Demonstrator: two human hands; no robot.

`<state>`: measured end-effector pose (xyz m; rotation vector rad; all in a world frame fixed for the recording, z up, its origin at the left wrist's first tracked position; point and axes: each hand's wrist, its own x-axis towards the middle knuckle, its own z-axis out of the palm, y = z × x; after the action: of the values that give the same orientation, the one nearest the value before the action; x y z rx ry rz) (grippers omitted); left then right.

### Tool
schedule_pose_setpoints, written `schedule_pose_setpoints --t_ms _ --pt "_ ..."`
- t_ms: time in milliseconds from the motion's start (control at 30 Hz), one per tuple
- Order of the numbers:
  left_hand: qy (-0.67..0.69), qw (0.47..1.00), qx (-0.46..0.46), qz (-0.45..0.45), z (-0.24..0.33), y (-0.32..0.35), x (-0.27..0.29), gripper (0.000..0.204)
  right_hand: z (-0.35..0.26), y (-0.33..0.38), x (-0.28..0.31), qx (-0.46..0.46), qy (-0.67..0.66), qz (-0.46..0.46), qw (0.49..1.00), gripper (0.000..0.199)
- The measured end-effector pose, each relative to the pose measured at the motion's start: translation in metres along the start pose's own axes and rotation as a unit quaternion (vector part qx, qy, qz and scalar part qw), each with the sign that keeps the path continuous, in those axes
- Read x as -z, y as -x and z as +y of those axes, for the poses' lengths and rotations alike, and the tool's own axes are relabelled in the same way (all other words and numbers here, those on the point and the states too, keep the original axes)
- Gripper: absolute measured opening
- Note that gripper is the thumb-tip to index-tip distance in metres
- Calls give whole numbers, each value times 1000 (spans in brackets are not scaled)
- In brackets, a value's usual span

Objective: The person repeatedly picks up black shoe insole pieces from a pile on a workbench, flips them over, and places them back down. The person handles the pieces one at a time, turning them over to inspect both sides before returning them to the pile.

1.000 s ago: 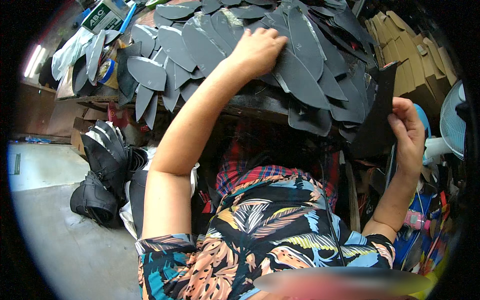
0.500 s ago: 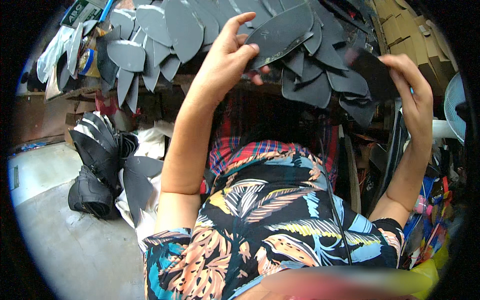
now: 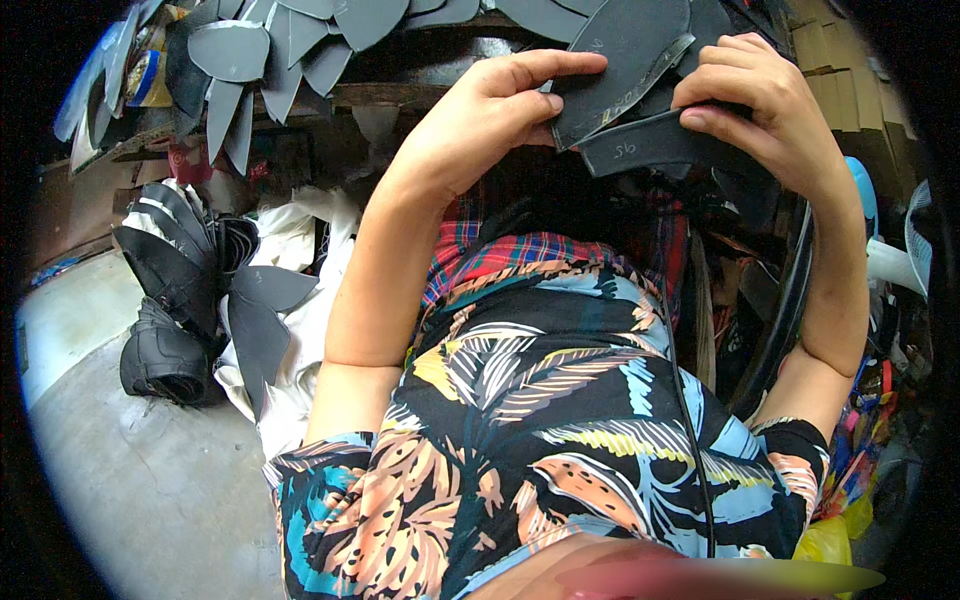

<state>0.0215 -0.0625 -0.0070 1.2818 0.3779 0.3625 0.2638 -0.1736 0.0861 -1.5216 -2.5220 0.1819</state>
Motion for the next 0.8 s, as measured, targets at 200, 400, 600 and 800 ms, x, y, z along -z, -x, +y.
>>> schedule_pose_setpoints --t_ms 200,400,600,800 --pt "0 1000 -14 -13 -2 1 -1 51 1 -8 -6 -7 -6 -6 1000 16" --pt "24 1000 -14 -14 -3 1 0 54 5 -10 -14 -12 -34 -22 999 19" --pt "41 999 -9 -13 -5 0 -1 54 7 -9 -18 -21 -28 -14 999 19" --pt "34 999 -14 -10 -4 0 -1 54 10 -9 -22 -29 -23 -8 999 17"
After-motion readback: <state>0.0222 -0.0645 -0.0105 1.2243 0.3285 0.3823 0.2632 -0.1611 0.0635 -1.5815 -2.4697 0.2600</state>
